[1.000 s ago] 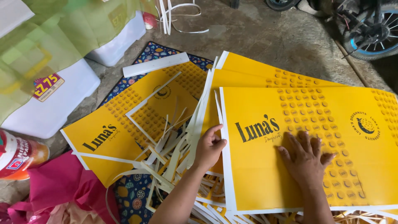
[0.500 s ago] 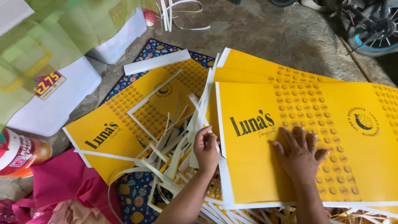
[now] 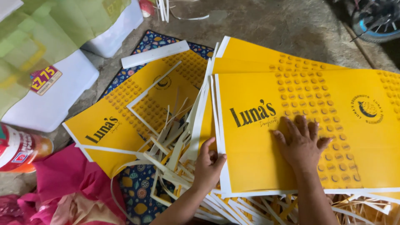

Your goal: Removing waste paper strips from die-cut printed yellow sheets for packaging

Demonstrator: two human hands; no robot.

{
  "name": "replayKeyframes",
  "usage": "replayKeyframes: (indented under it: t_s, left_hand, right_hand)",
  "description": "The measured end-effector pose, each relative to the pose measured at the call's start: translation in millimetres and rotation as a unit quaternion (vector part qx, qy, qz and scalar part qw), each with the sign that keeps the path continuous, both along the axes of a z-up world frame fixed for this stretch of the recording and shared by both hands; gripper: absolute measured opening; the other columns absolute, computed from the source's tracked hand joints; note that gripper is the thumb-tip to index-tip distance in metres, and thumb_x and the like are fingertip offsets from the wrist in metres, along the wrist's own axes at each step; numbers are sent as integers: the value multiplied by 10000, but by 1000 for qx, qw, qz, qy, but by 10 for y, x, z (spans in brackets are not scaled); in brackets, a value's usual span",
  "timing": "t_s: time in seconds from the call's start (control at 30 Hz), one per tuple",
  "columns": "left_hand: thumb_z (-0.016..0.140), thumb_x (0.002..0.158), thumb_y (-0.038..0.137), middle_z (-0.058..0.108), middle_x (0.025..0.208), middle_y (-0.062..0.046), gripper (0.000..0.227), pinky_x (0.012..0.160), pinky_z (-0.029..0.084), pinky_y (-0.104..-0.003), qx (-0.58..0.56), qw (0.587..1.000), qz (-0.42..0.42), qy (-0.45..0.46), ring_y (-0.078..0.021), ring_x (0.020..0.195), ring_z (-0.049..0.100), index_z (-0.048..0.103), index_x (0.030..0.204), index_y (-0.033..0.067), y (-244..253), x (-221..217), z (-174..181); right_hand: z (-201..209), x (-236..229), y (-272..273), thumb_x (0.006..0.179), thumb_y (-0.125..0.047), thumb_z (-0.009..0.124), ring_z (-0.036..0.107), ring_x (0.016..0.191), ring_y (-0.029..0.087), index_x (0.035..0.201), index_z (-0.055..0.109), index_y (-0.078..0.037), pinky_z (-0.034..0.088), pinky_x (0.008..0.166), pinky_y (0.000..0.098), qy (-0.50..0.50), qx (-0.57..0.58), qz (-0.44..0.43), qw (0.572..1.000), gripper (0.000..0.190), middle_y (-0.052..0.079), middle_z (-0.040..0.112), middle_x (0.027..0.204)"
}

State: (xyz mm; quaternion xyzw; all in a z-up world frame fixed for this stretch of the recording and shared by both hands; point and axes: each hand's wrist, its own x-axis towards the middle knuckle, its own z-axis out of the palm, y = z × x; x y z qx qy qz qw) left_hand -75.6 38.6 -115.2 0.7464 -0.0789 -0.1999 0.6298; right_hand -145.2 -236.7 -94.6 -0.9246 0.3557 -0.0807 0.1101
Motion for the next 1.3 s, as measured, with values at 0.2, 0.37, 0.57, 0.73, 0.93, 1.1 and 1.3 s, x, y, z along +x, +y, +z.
replayKeyframes:
  t_s: [0.2, 0.37, 0.57, 0.73, 0.93, 1.1, 1.3]
  left_hand:
    - [644, 970, 162, 404, 645, 42, 525, 548, 382, -288, -86, 988, 72, -106, -95, 566, 403, 497, 1468, 85, 26, -100, -326]
    - [693, 929, 266, 604, 844, -16, 747, 636, 518, -277, -51, 996, 46, -51, -124, 718, 575, 344, 1563, 83, 124, -168, -126]
    - [757, 856, 370, 670, 908, -58, 933, 727, 558, -341, 28, 998, -52, -17, -171, 824, 678, 247, 1613, 176, 232, -499, 16]
    - [705, 903, 158, 765, 989, -158, 942, 670, 632, -352, -35, 990, -78, 114, -187, 689, 726, 135, 1653, 189, 279, -673, 44]
    - [710, 909, 145, 745, 1110, -151, 956, 641, 641, -328, -31, 992, -77, 90, -180, 663, 737, 102, 1647, 168, 297, -714, -4]
    - [711, 901, 114, 771, 1026, -190, 973, 644, 658, -324, -10, 989, -85, 119, -188, 670, 749, 102, 1652, 217, 336, -731, 114]
    - [722, 886, 111, 789, 957, -199, 1004, 607, 665, -328, 2, 992, -82, 100, -194, 598, 743, 84, 1652, 224, 425, -717, 40]
  right_hand:
    - [64, -2, 43, 887, -732, 442, 129, 1581, 354, 1487, 493, -445, -36, 1134, 765, 1, 10, -10, 1000, 667, -15, 297, 1699]
    - [103, 24, 52, 894, -772, 376, 81, 1584, 322, 1498, 472, -425, -52, 1135, 770, 32, 23, -23, 999, 703, -42, 266, 1694]
    - [49, -36, 45, 915, -751, 370, 77, 1578, 417, 1494, 479, -415, -74, 1115, 785, 6, 21, -12, 1000, 679, 16, 260, 1706]
    - [-3, -28, -8, 898, -803, 329, 61, 1582, 405, 1538, 415, -451, -77, 1120, 781, 27, 23, -11, 999, 736, 24, 235, 1719]
    - [81, -26, 40, 899, -786, 348, 33, 1578, 400, 1527, 425, -453, -80, 1122, 771, 18, 37, -9, 999, 715, 45, 219, 1721]
    - [79, -35, 27, 904, -794, 307, 4, 1578, 404, 1550, 392, -448, -93, 1124, 766, 22, 47, -13, 999, 738, 53, 186, 1728]
    - [-12, -30, 29, 933, -779, 275, 8, 1561, 460, 1580, 356, -407, -67, 1097, 813, 25, 30, -20, 999, 752, 104, 156, 1729]
